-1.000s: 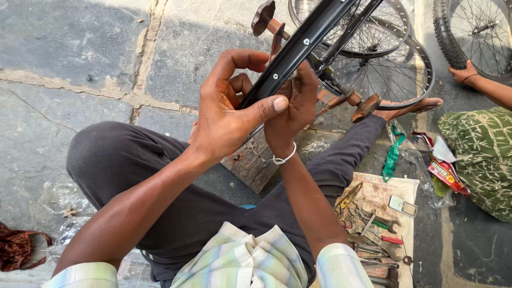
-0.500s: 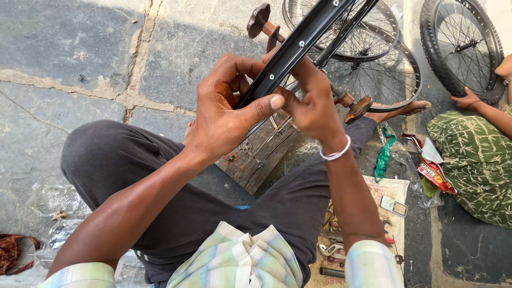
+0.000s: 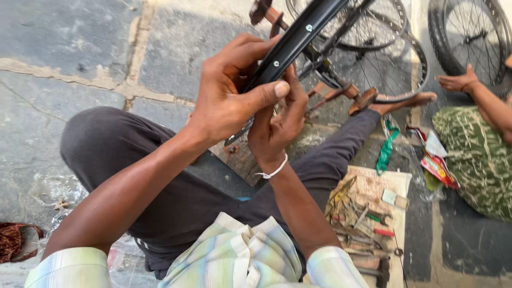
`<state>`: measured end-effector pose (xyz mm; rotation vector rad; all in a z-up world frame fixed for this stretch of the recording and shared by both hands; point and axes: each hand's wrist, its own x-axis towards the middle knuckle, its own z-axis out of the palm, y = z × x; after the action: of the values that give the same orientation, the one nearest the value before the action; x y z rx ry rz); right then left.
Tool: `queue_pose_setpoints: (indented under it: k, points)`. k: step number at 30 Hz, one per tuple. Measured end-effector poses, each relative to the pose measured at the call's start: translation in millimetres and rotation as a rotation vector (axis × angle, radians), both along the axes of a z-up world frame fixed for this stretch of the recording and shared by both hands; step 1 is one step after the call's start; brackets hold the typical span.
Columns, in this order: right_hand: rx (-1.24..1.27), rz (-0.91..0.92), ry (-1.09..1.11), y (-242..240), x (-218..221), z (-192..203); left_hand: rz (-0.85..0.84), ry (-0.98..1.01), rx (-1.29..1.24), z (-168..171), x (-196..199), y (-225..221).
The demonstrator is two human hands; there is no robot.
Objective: The person inserts spokes through a wheel hub and secures them to a bicycle rim by hand while sitting on the ground.
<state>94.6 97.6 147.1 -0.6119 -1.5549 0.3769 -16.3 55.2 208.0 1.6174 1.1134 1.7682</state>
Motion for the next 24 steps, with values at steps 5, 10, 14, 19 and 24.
queue_pose_setpoints:
  k: [5, 10, 14, 19, 24]
  points:
    - [0.031, 0.274, -0.05, 35, 18, -7, 0.125, 0.043, -0.055, 7, 6, -3]
    - [-0.258, 0.167, 0.11, 15, 24, -37, 0.394, 0.184, 0.041, 5, -5, -11]
    - [-0.157, 0.16, 0.346, 6, 23, -28, 0.366, 0.169, 0.151, 16, -20, -9]
    - [-0.072, 0.152, 0.292, 29, 35, -10, 0.241, 0.177, 0.095, 10, -8, -7]
    - [-0.233, 0.321, 0.059, 40, 28, 8, 0.14, -0.003, -0.032, 4, 5, -9]
